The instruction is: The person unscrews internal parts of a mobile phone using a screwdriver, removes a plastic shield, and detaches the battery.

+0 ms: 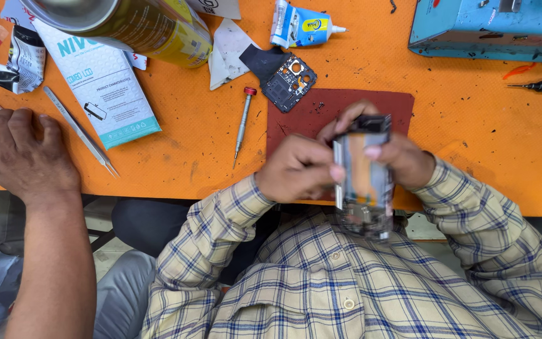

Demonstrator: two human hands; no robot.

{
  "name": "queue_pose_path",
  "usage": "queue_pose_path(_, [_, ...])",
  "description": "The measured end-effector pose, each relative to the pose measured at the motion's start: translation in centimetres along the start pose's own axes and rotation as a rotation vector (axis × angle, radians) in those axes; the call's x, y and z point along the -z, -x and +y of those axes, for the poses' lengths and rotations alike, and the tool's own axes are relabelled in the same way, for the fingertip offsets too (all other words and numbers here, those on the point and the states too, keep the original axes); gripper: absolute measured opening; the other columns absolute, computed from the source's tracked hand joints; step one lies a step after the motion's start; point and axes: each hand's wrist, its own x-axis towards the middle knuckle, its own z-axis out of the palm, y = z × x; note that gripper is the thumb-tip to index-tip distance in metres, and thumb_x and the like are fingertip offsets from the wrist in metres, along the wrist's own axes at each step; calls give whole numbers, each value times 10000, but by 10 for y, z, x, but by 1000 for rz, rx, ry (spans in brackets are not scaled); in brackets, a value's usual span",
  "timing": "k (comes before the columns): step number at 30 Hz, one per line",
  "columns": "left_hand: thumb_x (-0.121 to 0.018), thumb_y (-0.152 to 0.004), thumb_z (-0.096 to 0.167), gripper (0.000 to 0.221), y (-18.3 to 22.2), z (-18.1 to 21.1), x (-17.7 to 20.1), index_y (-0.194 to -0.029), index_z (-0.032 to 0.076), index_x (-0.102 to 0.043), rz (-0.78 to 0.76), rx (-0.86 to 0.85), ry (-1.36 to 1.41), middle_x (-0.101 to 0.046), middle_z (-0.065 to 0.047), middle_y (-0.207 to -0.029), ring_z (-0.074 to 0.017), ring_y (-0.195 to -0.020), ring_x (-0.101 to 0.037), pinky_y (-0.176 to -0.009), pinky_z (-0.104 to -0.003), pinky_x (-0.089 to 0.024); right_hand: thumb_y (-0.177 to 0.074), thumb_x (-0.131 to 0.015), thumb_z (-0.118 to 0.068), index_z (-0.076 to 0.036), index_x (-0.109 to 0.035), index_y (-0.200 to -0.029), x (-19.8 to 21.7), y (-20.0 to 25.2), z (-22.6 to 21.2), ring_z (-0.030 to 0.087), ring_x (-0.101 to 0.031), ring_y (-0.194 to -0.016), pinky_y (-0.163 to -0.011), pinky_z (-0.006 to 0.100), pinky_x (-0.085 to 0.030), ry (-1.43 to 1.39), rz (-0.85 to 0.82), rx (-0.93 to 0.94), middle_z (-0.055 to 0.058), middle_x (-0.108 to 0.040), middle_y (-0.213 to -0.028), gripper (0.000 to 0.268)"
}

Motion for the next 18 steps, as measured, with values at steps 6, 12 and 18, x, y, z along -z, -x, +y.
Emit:
queue_pose_path(6, [-666,-1027,219,417,9,-1,9,-655,53,-578,46,-166,-223,-569,23,-588,-60,-530,-513,-503,-255,-387,-926,-588,-402,-85,-379,-1356,-3,-1,-9,337,-559,-1379,-1213,504,-429,-105,50,-18,246,-556,-1386,574])
queue_pose_path(12, [-682,-997,188,382,11,0,12,-664,38,-569,41,-306,-248,-575,-6,-632,-97,-562,-548,-537,-276,-402,-866,-663,-349,-51,-328,-1528,-12,-4,-22,361,-597,-1313,-1138,490,-498,-229,108,-24,266,-575,-1374,799])
queue_pose_path(18, [-663,-963,184,364,19,-2,12,-646,39,-560,114,-320,-159,-592,-25,-617,-105,-524,-567,-491,-284,-415,-870,-660,-309,60,-364,-1622,-12,16,-11,322,-657,-1206,-1074,456,-519,-310,245,-89,256,-633,-1317,888])
